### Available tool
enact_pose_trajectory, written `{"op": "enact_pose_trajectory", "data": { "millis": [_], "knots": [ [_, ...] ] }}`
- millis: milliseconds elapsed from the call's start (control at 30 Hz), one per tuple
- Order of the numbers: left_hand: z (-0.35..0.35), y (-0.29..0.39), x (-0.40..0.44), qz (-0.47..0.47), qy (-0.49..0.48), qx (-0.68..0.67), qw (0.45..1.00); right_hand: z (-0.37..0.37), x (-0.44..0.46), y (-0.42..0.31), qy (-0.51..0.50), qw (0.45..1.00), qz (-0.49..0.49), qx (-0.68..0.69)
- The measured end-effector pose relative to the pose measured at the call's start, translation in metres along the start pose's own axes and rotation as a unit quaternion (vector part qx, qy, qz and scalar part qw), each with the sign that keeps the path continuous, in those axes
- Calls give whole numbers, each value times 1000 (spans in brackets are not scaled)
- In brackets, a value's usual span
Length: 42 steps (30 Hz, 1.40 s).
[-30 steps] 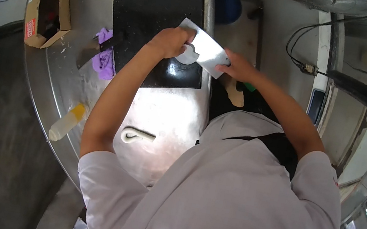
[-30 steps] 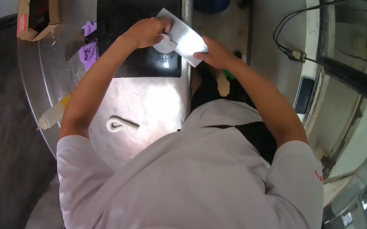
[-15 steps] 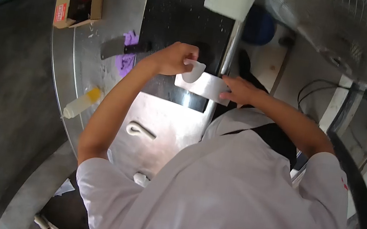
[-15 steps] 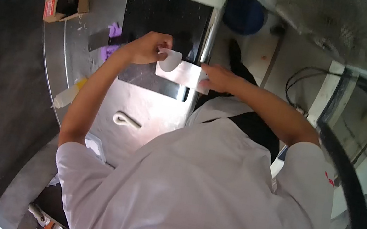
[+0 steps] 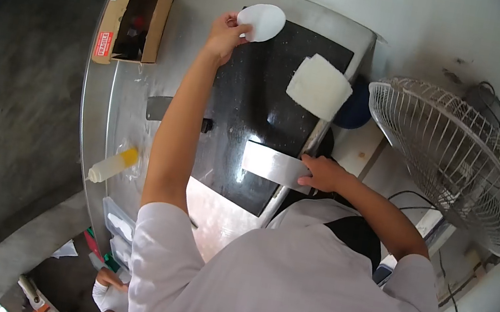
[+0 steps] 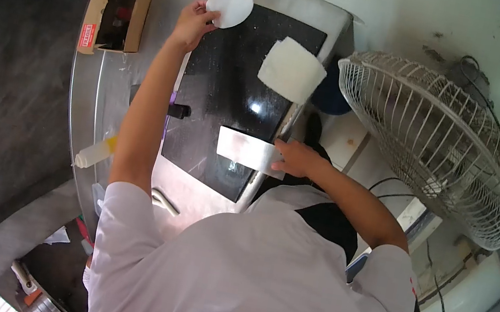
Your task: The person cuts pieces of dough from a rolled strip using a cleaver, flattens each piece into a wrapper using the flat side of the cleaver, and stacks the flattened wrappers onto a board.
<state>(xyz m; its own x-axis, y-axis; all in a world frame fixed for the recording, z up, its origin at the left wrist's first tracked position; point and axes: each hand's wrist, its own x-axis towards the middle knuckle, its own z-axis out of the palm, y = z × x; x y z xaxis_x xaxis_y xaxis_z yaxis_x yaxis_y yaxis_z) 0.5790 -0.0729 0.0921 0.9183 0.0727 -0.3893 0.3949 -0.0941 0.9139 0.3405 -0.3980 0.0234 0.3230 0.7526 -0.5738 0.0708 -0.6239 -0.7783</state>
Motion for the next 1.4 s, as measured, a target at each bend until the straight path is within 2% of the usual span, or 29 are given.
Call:
{"op": "enact_pose_trajectory", "data": {
  "millis": [67, 100, 133, 167, 200, 267, 300, 367, 500, 567, 600, 667, 800, 867, 900, 967, 1200, 1267, 1300, 1367, 1400],
  "knots": [
    [-11, -20, 13, -59, 143, 61, 986, -5, 2, 1, 1, 1000, 3, -8],
    [-19, -30, 14, -61, 145, 61, 986, -5, 2, 2, 2, 1000, 9, -13],
    [-27, -37, 14, -76, 187, 208, 957, -7, 2, 2, 5, 1000, 15, -20],
    [-34, -44, 17, -87, 226, 349, 905, -10, 1, 3, 4, 1000, 15, -21],
    [-41, -51, 18, -88, 226, 348, 905, -11, 2, 3, 1, 1000, 15, -13],
    [-50, -62, 14, 3, 219, 280, 935, -15, 1, 2, -5, 1000, 17, -7],
    [-52, -68, 12, 1, 223, 278, 934, -17, 1, 1, -7, 1000, 20, -7],
    [-51, -72, 7, 80, 205, 291, 931, -21, 5, -2, -10, 1000, 18, -16],
    [-33, -82, 53, 129, 270, 269, 915, -10, 18, -1, 8, 1000, 9, -23],
    [-22, -70, 68, 102, 183, 343, 916, -11, 19, -3, 20, 999, 16, -31],
    [-22, -64, 73, 105, 183, 337, 917, -9, 20, -3, 22, 999, 20, -36],
    [-24, -46, 78, 23, 114, 420, 900, -4, 17, -6, 30, 998, 51, 0],
    [-8, -20, 67, 5, 111, 491, 864, -9, 5, -13, 52, 997, 43, 39],
    [1, -19, 63, -37, 164, 461, 871, -6, 4, -9, 55, 997, 36, 31],
    [0, -17, 66, -33, 166, 460, 872, -9, 6, -6, 58, 998, 30, 18],
    [-6, -29, 81, -110, 159, 415, 889, -10, 8, -4, 55, 998, 34, 9],
    [-8, -30, 63, -71, 214, 322, 920, -12, 2, -4, 51, 998, 31, 20],
    [-10, -26, 58, -120, 168, 226, 952, -10, 2, 2, 58, 998, 24, 16],
    [-10, -25, 54, -120, 170, 227, 951, -8, 3, 4, 64, 998, 21, 14],
    [-12, -30, 47, -100, 138, 87, 982, -14, 2, -1, 52, 998, 28, 11],
    [-14, -32, 42, -100, 141, 86, 981, -17, 1, -3, 41, 998, 38, 9]
  ]
}}
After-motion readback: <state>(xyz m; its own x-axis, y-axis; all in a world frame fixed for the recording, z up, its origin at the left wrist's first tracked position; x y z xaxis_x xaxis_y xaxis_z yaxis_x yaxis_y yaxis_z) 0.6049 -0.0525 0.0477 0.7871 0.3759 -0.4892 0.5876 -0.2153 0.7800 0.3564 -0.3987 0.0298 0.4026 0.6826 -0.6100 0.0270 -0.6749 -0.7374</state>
